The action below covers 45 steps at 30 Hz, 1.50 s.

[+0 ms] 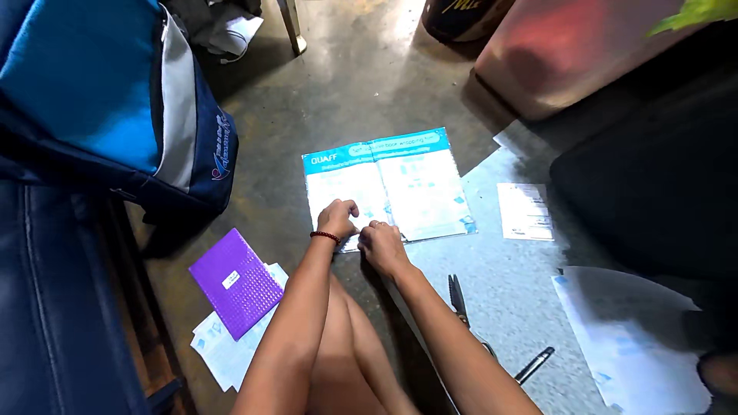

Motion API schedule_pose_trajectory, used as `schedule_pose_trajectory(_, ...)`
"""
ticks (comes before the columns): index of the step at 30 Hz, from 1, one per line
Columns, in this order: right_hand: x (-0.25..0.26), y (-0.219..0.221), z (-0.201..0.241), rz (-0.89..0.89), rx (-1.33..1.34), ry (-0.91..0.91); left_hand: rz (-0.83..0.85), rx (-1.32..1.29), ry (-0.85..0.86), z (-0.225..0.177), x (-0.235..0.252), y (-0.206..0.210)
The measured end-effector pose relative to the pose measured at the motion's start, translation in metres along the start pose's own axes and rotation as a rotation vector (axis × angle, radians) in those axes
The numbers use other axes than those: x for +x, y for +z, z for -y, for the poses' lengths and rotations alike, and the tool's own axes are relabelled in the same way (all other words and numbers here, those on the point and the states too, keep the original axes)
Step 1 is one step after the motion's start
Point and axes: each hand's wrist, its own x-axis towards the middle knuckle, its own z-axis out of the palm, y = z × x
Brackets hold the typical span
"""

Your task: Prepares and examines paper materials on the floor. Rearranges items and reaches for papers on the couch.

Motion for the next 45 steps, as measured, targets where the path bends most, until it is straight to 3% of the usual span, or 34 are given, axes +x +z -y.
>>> schedule_pose_trajectory(3, -0.004, 0.001, -0.006, -0.069, 0.047, -0.080, -0.021, -0.004, -0.022, -0.002, -0.002, 0.001)
schedule_pose_trajectory(7, -0.018, 0.018, -0.031, -0.343, 0.069, -0.398, -0.029, -0.006, -0.046, -0.005, -0.004, 0.001)
schedule_pose_trajectory(10, -0.021, 0.022, -0.038, -0.457, 0.104, -0.366, -0.012, -0.009, -0.056, -0.007, -0.003, 0.000)
schedule_pose_trajectory(15, -0.007, 0.011, -0.009, -0.178, 0.021, -0.064, -0.034, -0.032, -0.052, -0.005, -0.004, 0.001)
schedule_pose_trajectory(19, -0.004, 0.005, 0.004, -0.073, -0.022, 0.009, -0.084, -0.037, -0.053, -0.012, -0.013, 0.001)
schedule_pose_trajectory(21, -0.004, 0.001, 0.000, -0.071, -0.048, -0.059, -0.136, -0.040, -0.019, -0.013, -0.011, 0.002)
schedule_pose_trajectory(26, 0.002, 0.010, -0.033, -0.397, -0.050, -0.381, -0.101, -0.018, 0.056, -0.016, 0.002, 0.008)
schedule_pose_trajectory(36, -0.026, 0.018, -0.052, -0.378, 0.100, -0.615, -0.095, -0.012, 0.022, -0.020, 0.001, 0.010)
schedule_pose_trajectory(39, -0.025, 0.012, -0.040, -0.297, 0.095, -0.465, -0.034, -0.053, 0.086, -0.008, 0.010, 0.006)
schedule_pose_trajectory(42, -0.018, 0.002, -0.016, -0.108, 0.000, -0.243, 0.048, -0.140, 0.158, 0.004, 0.013, -0.002)
schedule_pose_trajectory(45, -0.006, 0.006, 0.000, -0.060, -0.045, -0.215, 0.080, -0.221, 0.212, 0.007, 0.007, -0.007)
